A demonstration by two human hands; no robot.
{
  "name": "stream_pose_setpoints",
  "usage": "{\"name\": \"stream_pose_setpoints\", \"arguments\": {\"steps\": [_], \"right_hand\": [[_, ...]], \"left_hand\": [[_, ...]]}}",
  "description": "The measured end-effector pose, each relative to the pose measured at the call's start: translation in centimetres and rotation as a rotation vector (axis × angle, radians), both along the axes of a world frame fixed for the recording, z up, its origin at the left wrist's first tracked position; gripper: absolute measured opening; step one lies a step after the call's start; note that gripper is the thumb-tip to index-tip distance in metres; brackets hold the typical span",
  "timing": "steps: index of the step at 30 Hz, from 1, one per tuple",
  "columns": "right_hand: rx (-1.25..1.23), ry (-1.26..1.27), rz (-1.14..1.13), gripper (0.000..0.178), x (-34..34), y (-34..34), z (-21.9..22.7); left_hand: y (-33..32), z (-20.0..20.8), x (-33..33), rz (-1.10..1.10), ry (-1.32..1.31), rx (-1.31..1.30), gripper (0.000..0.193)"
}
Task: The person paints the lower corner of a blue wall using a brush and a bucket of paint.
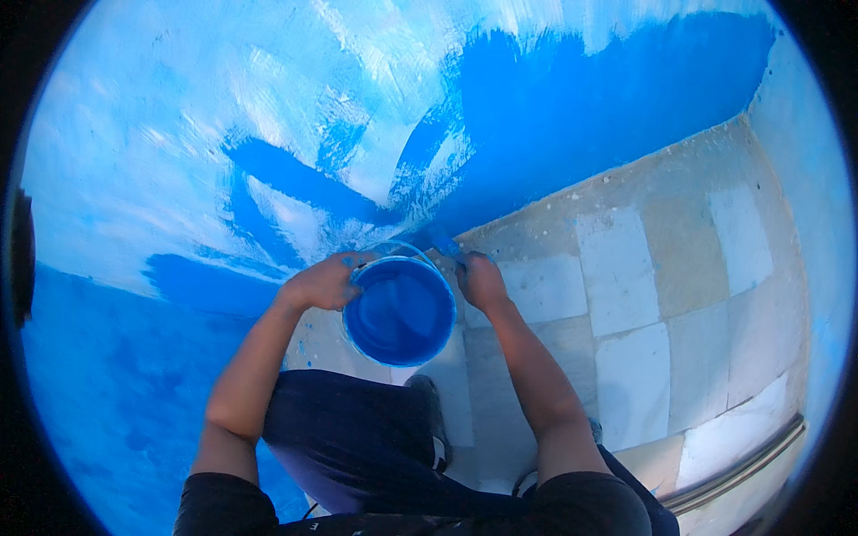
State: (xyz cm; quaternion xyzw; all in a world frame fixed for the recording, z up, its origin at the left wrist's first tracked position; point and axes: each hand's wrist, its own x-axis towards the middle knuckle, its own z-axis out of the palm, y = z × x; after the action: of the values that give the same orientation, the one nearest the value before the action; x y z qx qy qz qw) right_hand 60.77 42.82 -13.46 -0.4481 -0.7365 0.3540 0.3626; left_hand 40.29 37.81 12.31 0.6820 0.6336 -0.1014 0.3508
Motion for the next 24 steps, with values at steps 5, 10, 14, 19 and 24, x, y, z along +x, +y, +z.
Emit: {"name": "stream_pose_setpoints", "arguments": {"steps": [5, 10, 14, 19, 24], "right_hand": [[-0.011, 0.158, -0.195, 0.029, 3.6, 2.7, 6.6], [0.089, 0.381, -0.514, 0.023, 3.4, 1.1, 12.8], [0.226, 0.163, -0.072, 0.024, 4.0, 0.3, 20.0], [0.414, -0.378, 0.582, 0.020, 3.6, 2.7, 34.8], [0.456, -0.712, 0.766, 0.023, 2.1, 2.9, 40.4]], "left_hand": [[-2.3, -1.0, -2.5, 0.021, 0.093, 0.081, 0.060], [-5.6, 0.0, -3.3, 0.150, 0.256, 0.115, 0.057], [-8.9, 0.4, -5.2, 0.091, 0.163, 0.332, 0.054], [-9.1, 2.5, -4.4, 0.223, 0.109, 0.271, 0.058], [-7.3, 3.5, -4.7, 0.049, 0.125, 0.302, 0.061]]}}
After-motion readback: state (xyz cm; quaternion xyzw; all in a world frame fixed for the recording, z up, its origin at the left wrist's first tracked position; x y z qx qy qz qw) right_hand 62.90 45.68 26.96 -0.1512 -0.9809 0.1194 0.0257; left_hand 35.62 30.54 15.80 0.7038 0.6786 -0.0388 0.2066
